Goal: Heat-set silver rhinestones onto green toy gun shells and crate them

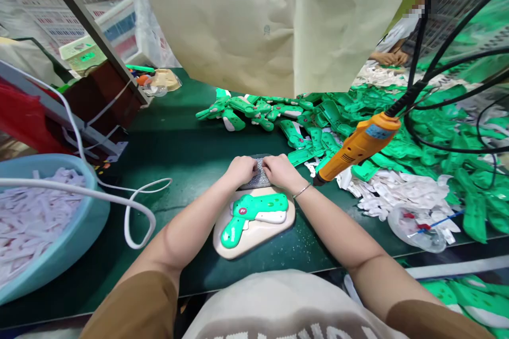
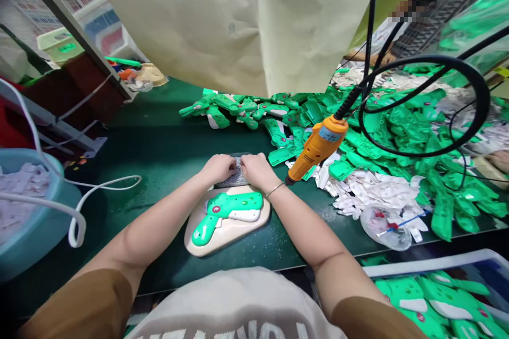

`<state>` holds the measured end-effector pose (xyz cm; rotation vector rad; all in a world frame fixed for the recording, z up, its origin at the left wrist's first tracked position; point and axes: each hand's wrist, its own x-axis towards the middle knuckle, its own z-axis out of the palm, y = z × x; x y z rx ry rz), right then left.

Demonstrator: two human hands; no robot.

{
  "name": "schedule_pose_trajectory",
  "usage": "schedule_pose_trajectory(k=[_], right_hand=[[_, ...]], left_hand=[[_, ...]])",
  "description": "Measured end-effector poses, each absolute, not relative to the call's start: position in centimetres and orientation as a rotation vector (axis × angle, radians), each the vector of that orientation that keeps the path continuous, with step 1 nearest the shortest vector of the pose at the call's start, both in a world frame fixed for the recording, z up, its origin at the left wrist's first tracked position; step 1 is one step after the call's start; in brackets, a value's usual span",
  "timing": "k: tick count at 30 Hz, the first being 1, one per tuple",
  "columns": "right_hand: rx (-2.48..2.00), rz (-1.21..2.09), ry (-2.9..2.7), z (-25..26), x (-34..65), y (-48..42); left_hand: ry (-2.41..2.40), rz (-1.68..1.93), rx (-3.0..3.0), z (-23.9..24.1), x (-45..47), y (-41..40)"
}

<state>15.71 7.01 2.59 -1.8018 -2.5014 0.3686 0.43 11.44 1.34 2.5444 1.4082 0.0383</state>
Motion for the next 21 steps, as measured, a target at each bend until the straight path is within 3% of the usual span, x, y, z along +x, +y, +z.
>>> schedule_pose_trajectory(k=[9, 21], right_hand=[[-1.886, 0.469, -2.215, 2.0, 15.0, 5.4], [-1.916, 0.493, -2.461, 3.0, 14.3, 7.8]], left_hand=[[1.311, 0.181, 2.555, 1.2, -0.5, 11.0], [1.456, 0.729, 2.078, 1.1, -1.5, 9.6]])
